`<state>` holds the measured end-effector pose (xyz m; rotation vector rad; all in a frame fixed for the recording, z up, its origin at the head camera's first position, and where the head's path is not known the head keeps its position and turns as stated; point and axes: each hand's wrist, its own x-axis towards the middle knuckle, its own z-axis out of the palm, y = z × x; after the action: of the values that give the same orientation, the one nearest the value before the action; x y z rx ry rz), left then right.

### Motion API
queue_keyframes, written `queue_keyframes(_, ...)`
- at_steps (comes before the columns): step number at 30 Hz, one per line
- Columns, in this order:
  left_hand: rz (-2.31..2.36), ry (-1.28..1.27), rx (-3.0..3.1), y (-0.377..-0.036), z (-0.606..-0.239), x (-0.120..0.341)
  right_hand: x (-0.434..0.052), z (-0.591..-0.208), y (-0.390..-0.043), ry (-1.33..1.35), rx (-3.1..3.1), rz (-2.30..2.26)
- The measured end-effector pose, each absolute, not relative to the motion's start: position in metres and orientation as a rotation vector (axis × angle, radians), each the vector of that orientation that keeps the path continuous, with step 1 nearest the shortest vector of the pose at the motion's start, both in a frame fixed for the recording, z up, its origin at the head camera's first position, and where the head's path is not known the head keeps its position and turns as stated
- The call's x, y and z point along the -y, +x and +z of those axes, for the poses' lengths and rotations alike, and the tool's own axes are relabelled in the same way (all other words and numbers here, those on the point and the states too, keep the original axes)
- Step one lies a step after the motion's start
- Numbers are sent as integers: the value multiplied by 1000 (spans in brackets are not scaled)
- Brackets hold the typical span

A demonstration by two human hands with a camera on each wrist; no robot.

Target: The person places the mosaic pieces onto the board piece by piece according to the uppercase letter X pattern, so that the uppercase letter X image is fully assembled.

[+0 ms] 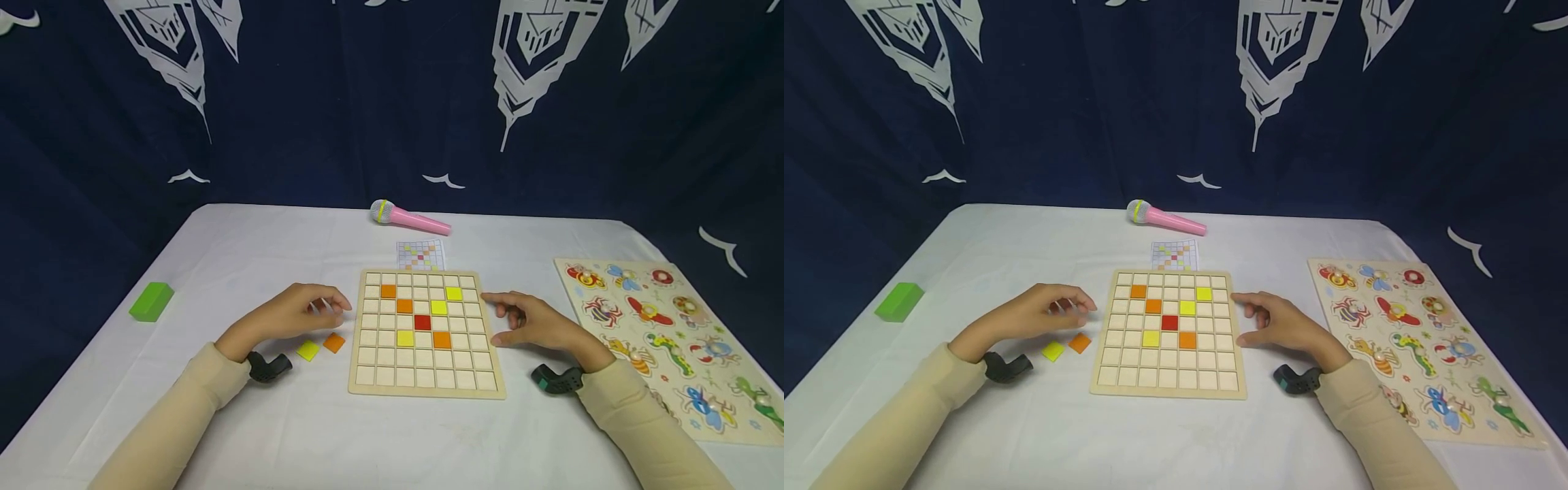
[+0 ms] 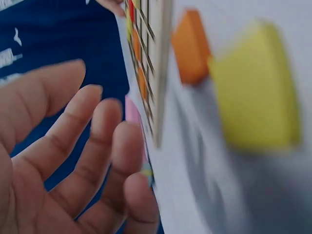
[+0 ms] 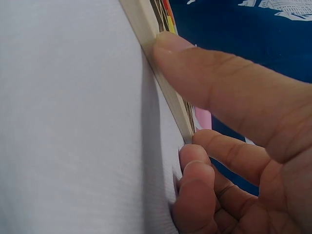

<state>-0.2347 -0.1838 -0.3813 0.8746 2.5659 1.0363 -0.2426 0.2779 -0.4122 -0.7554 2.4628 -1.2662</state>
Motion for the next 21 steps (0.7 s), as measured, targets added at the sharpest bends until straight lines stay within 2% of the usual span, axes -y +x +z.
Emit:
queue_keyframes(9, 1030, 757, -2400, -230, -385, 219, -278, -412, -242, -763, -2459, -1270)
queue_keyframes(21, 928, 712, -2384, -227, -383, 227, -278, -413, -244, -777, -2458, -1270)
